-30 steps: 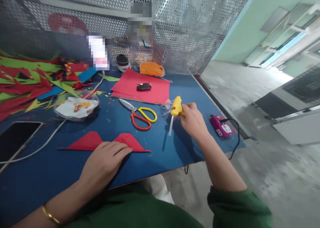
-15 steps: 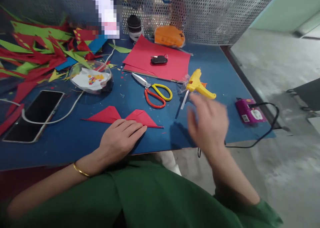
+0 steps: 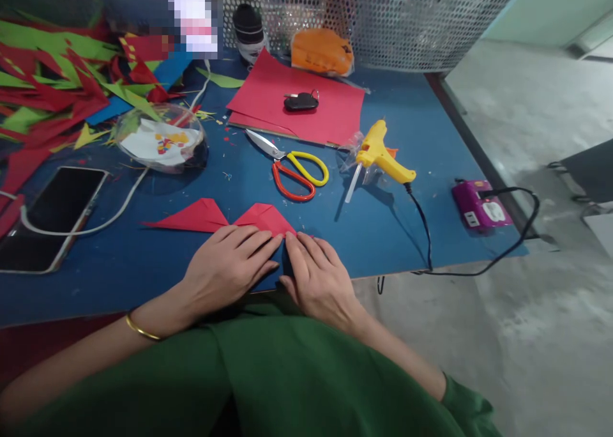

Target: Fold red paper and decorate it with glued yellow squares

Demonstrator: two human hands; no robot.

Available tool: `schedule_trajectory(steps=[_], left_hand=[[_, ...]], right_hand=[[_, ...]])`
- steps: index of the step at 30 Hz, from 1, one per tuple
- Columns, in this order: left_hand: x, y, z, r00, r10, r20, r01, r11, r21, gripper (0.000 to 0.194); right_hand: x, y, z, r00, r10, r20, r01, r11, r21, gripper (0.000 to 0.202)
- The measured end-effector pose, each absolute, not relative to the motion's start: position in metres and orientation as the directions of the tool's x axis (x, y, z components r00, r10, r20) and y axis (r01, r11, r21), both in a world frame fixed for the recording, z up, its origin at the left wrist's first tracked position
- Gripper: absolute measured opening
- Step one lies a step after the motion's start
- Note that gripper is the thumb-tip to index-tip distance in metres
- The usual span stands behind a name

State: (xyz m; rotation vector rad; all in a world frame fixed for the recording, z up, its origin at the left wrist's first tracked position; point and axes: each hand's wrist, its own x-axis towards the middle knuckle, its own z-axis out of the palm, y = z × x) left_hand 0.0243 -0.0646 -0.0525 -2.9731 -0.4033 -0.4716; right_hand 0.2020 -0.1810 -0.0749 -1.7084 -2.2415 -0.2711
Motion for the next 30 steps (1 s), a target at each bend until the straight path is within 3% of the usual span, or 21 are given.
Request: schedule_trajectory(steps=[3, 7, 9, 20, 25, 30], left_hand=[[0.024, -0.065, -0.052, 0.923, 0.24, 0.3, 0.269, -0.962, -0.057, 0.036], [0.023, -0.066, -0.053, 0.925, 0.253, 0.283, 0.276, -0.96, -0.043, 0.036], [0.023, -0.066, -0.054, 0.923, 0.257, 0.286, 0.277, -0.96, -0.033, 0.036], [0.019, -0.068, -0.055, 0.915, 0.261, 0.308, 0.291, -0.955, -0.053, 0.034], [0.014, -0.07, -0.055, 0.9, 0.297, 0.319, 0.329, -0.943, -0.049, 0.035], [0.015, -0.072, -0.055, 0.905, 0.302, 0.299, 0.329, -0.943, -0.043, 0.037]], right_hand=[[0.2, -0.182, -0.074, -0.229, 0.907, 0.352, 0.966, 0.257, -0.033, 0.053], [0.21, -0.184, -0.065, -0.168, 0.932, 0.321, 0.927, 0.26, -0.27, 0.056], [0.212, -0.185, -0.061, -0.126, 0.929, 0.348, 0.912, 0.247, -0.328, 0.058], [0.184, -0.181, -0.076, -0.239, 0.906, 0.348, 0.967, 0.256, -0.004, 0.065], [0.189, -0.183, -0.072, -0.222, 0.918, 0.329, 0.967, 0.251, -0.046, 0.067], [0.187, -0.186, -0.079, -0.207, 0.913, 0.352, 0.976, 0.218, 0.009, 0.073]])
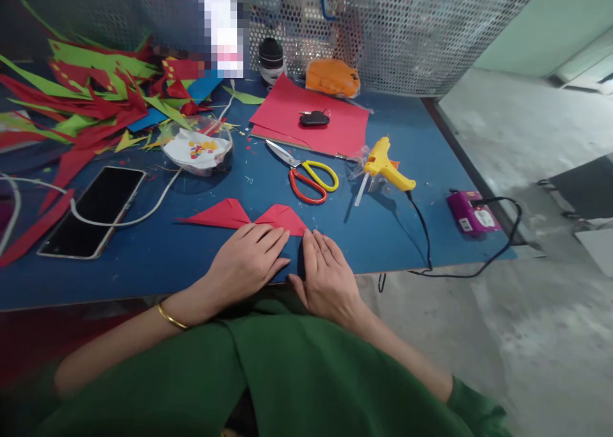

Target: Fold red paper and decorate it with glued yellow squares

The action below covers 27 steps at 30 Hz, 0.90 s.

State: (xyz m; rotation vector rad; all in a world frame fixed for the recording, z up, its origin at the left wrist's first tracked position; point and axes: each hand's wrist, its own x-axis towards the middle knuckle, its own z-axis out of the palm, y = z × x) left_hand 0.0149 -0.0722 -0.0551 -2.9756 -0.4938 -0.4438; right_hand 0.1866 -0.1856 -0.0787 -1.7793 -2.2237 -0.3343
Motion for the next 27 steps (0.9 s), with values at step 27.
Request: schedule_trajectory(steps=[27], left_hand=[[-0.085, -0.001, -0.041, 0.66, 0.704, 0.262, 0.656, -0.71, 0.256, 0.03]], right_hand=[[0.347, -0.111, 0.005, 0.391, 0.887, 0.244, 0.871, -0.443, 0.213, 0.042]])
